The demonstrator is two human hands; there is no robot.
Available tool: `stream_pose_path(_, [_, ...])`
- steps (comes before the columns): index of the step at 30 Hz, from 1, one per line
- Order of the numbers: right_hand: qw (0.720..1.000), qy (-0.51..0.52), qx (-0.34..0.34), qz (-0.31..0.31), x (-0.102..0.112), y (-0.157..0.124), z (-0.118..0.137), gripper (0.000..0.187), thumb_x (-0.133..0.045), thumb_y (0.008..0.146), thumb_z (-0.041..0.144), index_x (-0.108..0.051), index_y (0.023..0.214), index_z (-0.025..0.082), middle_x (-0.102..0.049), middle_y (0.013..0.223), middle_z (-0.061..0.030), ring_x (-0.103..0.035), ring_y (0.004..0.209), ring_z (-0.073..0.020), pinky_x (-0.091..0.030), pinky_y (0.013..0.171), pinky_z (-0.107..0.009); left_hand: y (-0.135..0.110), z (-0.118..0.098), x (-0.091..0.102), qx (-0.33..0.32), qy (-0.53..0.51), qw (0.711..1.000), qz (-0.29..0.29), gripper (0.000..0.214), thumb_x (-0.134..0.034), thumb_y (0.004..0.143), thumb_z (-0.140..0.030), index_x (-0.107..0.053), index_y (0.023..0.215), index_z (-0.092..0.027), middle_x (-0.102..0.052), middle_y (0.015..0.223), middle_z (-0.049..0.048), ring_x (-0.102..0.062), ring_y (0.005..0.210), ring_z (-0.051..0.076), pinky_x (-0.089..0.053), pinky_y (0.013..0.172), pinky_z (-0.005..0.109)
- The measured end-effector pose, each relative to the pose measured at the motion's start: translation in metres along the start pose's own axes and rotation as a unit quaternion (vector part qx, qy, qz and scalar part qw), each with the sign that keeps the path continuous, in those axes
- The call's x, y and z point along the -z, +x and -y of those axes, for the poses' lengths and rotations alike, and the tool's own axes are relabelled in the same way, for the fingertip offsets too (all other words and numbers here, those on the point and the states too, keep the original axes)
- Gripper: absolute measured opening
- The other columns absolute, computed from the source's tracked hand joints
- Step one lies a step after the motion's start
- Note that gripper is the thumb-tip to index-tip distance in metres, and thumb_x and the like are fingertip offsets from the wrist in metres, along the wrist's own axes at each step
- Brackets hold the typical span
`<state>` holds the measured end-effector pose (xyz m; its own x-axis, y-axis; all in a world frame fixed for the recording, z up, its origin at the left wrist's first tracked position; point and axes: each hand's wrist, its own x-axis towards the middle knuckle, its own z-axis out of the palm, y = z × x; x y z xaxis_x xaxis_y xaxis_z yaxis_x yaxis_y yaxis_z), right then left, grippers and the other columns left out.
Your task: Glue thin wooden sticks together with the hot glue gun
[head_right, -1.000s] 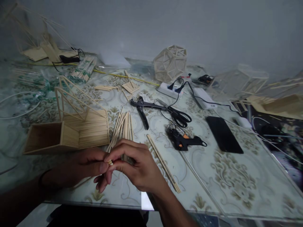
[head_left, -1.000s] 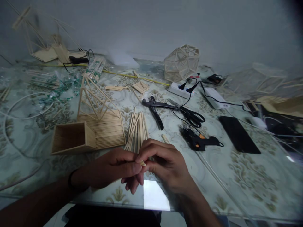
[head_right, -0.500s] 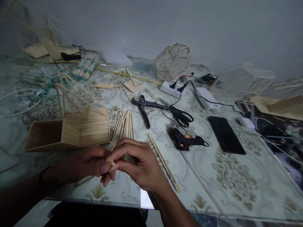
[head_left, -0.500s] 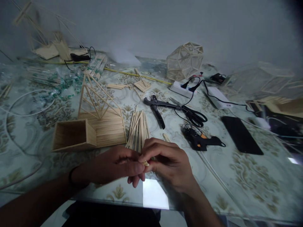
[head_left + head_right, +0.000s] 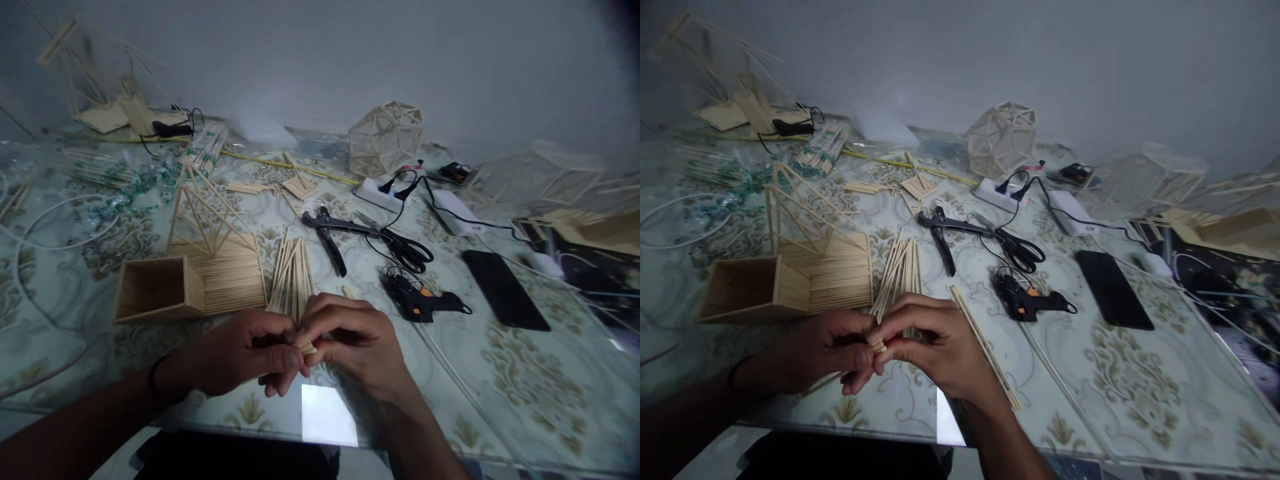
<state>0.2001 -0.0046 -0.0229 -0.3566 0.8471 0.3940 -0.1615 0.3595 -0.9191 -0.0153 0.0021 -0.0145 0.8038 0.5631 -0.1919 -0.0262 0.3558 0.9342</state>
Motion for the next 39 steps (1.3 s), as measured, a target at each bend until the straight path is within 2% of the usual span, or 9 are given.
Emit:
stream_pose_path(8, [1.000,0.001,-0.001,-0.009,0.003,0.000,-0.002,0.018,-0.091,0.084,0.025,-0.087,0.101,0.029,-0.078,0.084,-0.0022,-0.071,0.072,-0.0150,-0.057,0.065,-0.027,0.001,0.005,-0.001,0.021,-0.026,0.999,-0.009,0.019,-0.072,0.097,-0.035,-0.068,0.091,-0.016,-0.062,0.064,-0.0039,-0.049,0.050,0.008,-0.037,0.049,0.020])
stream_pose_path(13, [0.999,0.007,-0.006,-0.040,0.005,0.001,0.000,0.014,-0.092,0.083,0.031,-0.088,0.095,0.027,-0.076,0.077,-0.0030,-0.068,0.068,-0.0155,-0.054,0.061,-0.026,0.000,0.005,0.001,-0.037,-0.018,0.999,-0.004,0.044,-0.061,0.104,-0.057,-0.068,0.094,-0.015,-0.067,0.074,0.0011,-0.055,0.057,0.010,-0.044,0.056,0.022])
stream_pose_path(16, [0.997,0.011,-0.024,-0.067,0.007,0.002,0.002,0.018,-0.092,0.081,0.041,-0.088,0.089,0.025,-0.073,0.073,-0.0038,-0.066,0.065,-0.0161,-0.051,0.058,-0.027,0.001,0.003,0.002,-0.071,-0.029,0.995,-0.061,0.035,-0.058,0.107,-0.049,-0.070,0.108,-0.016,-0.067,0.080,0.0003,-0.061,0.065,0.011,-0.050,0.064,0.023])
stream_pose_path(20, [0.995,0.014,-0.027,-0.090,0.013,0.001,0.000,0.025,-0.091,0.082,0.047,-0.086,0.083,0.023,-0.070,0.071,-0.0039,-0.062,0.064,-0.0164,-0.049,0.056,-0.028,0.006,0.005,0.003,-0.109,-0.020,0.983,-0.149,0.015,-0.070,0.099,-0.030,-0.070,0.094,-0.016,-0.070,0.076,-0.0012,-0.062,0.060,0.010,-0.049,0.057,0.021])
stream_pose_path(24, [0.996,0.028,-0.028,-0.083,0.016,0.001,-0.005,0.026,-0.091,0.082,0.048,-0.085,0.082,0.022,-0.068,0.071,-0.0034,-0.061,0.062,-0.0156,-0.049,0.053,-0.026,0.010,0.007,0.005,-0.101,0.005,0.978,-0.180,0.015,-0.078,0.089,-0.028,-0.072,0.085,-0.015,-0.073,0.072,0.0011,-0.065,0.057,0.012,-0.047,0.051,0.021])
stream_pose_path(28, [0.997,0.027,-0.023,-0.073,0.014,0.004,-0.007,0.026,-0.092,0.079,0.048,-0.087,0.083,0.024,-0.070,0.071,-0.0031,-0.063,0.062,-0.0148,-0.050,0.053,-0.024,0.007,0.003,0.006,-0.086,0.048,0.980,-0.172,0.027,-0.071,0.096,-0.035,-0.074,0.077,-0.015,-0.072,0.068,0.0020,-0.064,0.059,0.013,-0.051,0.057,0.025])
stream_pose_path(30, [0.997,0.022,-0.031,-0.068,0.012,0.006,-0.008,0.027,-0.093,0.078,0.050,-0.088,0.083,0.024,-0.071,0.072,-0.0036,-0.064,0.063,-0.0150,-0.051,0.054,-0.024,0.005,0.000,0.005,-0.076,0.070,0.984,-0.146,0.031,-0.065,0.100,-0.038,-0.076,0.082,-0.015,-0.073,0.071,0.0031,-0.065,0.064,0.014,-0.052,0.063,0.027])
stream_pose_path(32, [0.997,0.012,-0.043,-0.060,0.011,0.007,-0.010,0.028,-0.093,0.077,0.050,-0.088,0.082,0.023,-0.072,0.072,-0.0043,-0.065,0.063,-0.0154,-0.052,0.055,-0.025,0.003,-0.001,0.003,-0.059,0.066,0.988,-0.125,0.028,-0.069,0.097,-0.039,-0.077,0.086,-0.015,-0.073,0.072,0.0026,-0.066,0.066,0.015,-0.052,0.066,0.027])
stream_pose_path(39, [0.999,0.004,-0.028,-0.032,0.009,0.008,-0.015,0.023,-0.095,0.076,0.045,-0.089,0.089,0.027,-0.073,0.072,-0.0032,-0.065,0.066,-0.0150,-0.050,0.058,-0.025,0.003,0.002,0.002,-0.049,0.011,0.992,-0.112,0.022,-0.075,0.094,-0.035,-0.075,0.085,-0.015,-0.071,0.067,0.0005,-0.060,0.056,0.011,-0.046,0.056,0.022])
